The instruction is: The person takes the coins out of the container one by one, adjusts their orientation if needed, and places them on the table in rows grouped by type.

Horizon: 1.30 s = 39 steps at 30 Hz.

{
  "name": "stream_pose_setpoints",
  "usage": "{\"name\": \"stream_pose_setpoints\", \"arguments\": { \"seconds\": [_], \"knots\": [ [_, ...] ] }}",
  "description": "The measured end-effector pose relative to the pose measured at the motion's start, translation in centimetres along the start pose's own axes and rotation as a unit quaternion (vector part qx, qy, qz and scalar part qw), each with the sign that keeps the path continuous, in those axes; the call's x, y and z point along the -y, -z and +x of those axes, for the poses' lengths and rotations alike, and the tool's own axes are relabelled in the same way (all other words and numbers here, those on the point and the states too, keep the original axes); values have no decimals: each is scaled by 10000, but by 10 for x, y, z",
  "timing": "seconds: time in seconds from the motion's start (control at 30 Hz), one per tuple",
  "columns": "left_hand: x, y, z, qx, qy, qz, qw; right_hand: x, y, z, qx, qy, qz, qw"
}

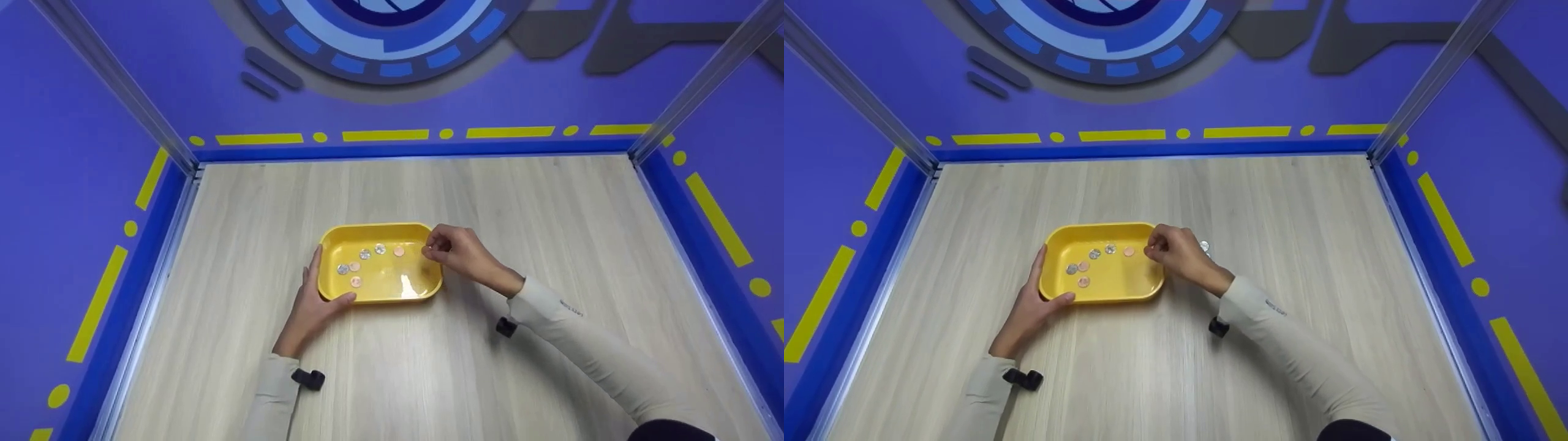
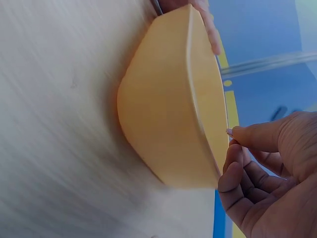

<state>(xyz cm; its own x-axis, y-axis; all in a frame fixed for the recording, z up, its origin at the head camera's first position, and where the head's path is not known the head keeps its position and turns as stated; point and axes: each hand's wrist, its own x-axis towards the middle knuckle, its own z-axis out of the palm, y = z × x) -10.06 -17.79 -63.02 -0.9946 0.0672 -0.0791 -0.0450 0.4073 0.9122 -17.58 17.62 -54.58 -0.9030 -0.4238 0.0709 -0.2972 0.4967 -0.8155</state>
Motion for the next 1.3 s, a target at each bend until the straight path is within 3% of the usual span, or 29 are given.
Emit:
{"name": "stream_pose_setpoints", "arguments": {
  "seconds": [0.33,0.63,0.87,1.3],
  "knots": [
    [1,1,0,3,-40,27,10000,-25,15,-17,-607,-327,542,9961],
    [0,2,0,29,-51,21,10000,-58,11,-34,-694,-881,474,9926],
    [-1,1,-1,27,-28,42,10000,-71,8,-38,-824,-1058,201,9908],
    [0,1,1,-16,-175,22,9998,-78,2,-38,-995,-953,-670,9882]
  ]
}}
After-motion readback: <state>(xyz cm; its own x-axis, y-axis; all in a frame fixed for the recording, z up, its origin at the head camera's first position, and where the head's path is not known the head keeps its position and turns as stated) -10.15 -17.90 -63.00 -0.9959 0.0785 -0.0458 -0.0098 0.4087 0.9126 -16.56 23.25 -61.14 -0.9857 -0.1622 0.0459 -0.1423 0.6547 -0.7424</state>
